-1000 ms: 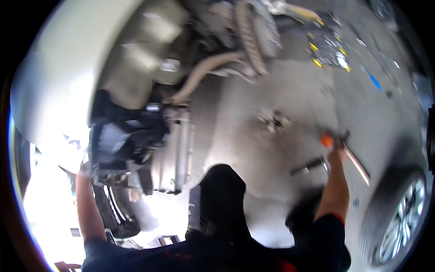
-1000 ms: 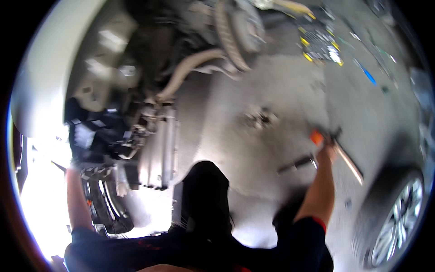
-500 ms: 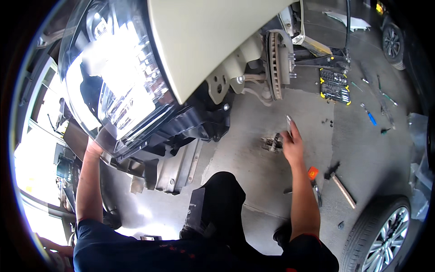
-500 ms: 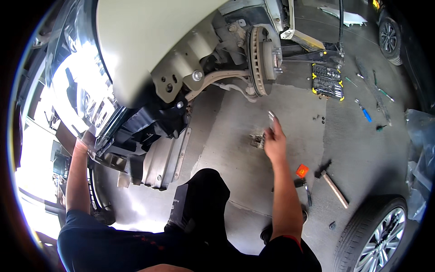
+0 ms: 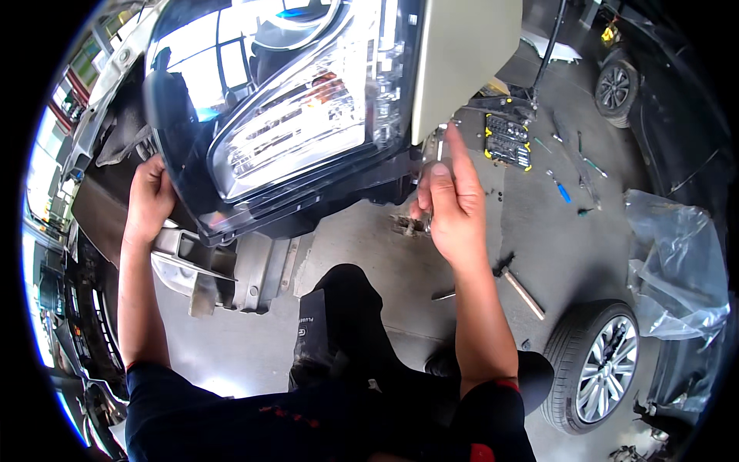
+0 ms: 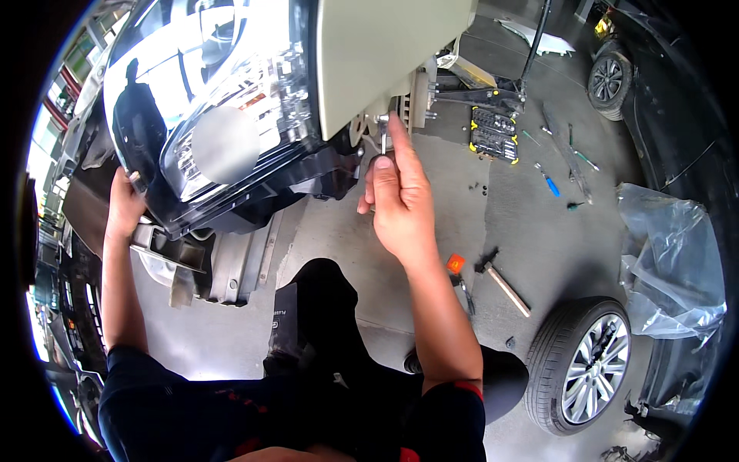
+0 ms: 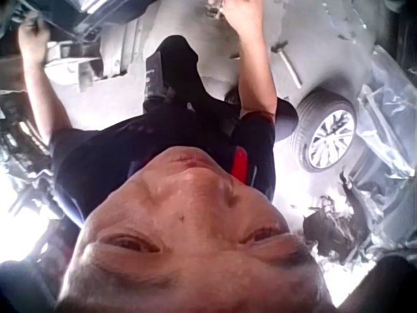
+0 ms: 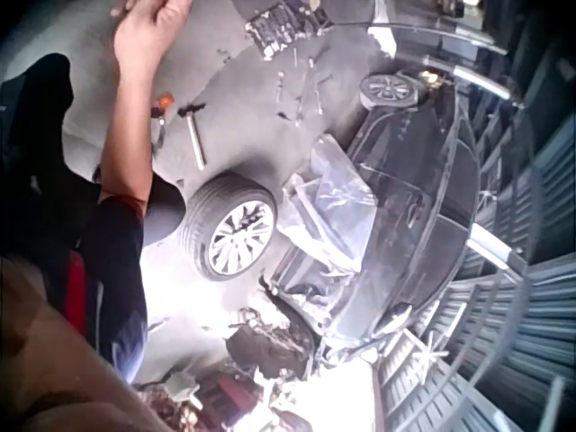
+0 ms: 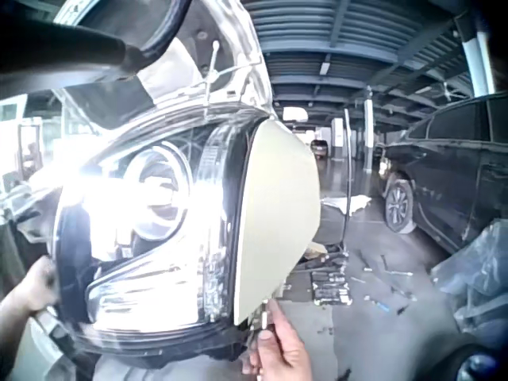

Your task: The person installs car headlights onto the front of a vehicle, aligning the headlight assemblies into place by hand and securing them using a screwdriver and a wrench.

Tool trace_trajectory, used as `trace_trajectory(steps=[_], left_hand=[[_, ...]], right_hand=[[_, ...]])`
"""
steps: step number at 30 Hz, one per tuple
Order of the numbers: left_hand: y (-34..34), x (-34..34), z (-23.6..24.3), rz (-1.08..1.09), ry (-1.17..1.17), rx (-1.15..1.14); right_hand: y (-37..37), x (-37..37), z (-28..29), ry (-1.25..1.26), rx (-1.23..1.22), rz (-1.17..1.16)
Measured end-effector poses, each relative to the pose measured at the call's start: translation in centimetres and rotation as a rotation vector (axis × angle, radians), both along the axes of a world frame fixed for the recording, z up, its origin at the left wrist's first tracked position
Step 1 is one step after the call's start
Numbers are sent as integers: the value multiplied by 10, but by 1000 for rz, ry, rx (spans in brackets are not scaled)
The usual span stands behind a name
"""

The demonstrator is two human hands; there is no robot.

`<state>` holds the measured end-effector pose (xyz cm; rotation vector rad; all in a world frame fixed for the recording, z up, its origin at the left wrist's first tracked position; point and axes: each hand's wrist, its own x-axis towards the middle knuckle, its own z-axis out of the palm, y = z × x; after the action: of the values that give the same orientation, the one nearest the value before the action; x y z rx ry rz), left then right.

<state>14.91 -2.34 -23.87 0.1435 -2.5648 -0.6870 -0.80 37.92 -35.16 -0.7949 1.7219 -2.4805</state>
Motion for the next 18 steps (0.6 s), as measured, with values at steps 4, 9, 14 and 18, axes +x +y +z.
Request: trace_trajectory(steps=[4,9,14,18], left_hand=[[-9,-3,-3,-87,-8,61],[-16,-2,-2,-75,-8,-55],[-21,-4,-7,-112,23,7],[-26,-5,-12,-113,9,45]], right_hand=[[9,9,26,-97,96,24],[13,11,30,-72,233,-8],[8,4,14,-38,138,-5],[-2,-4,-9,-108,-213,22]])
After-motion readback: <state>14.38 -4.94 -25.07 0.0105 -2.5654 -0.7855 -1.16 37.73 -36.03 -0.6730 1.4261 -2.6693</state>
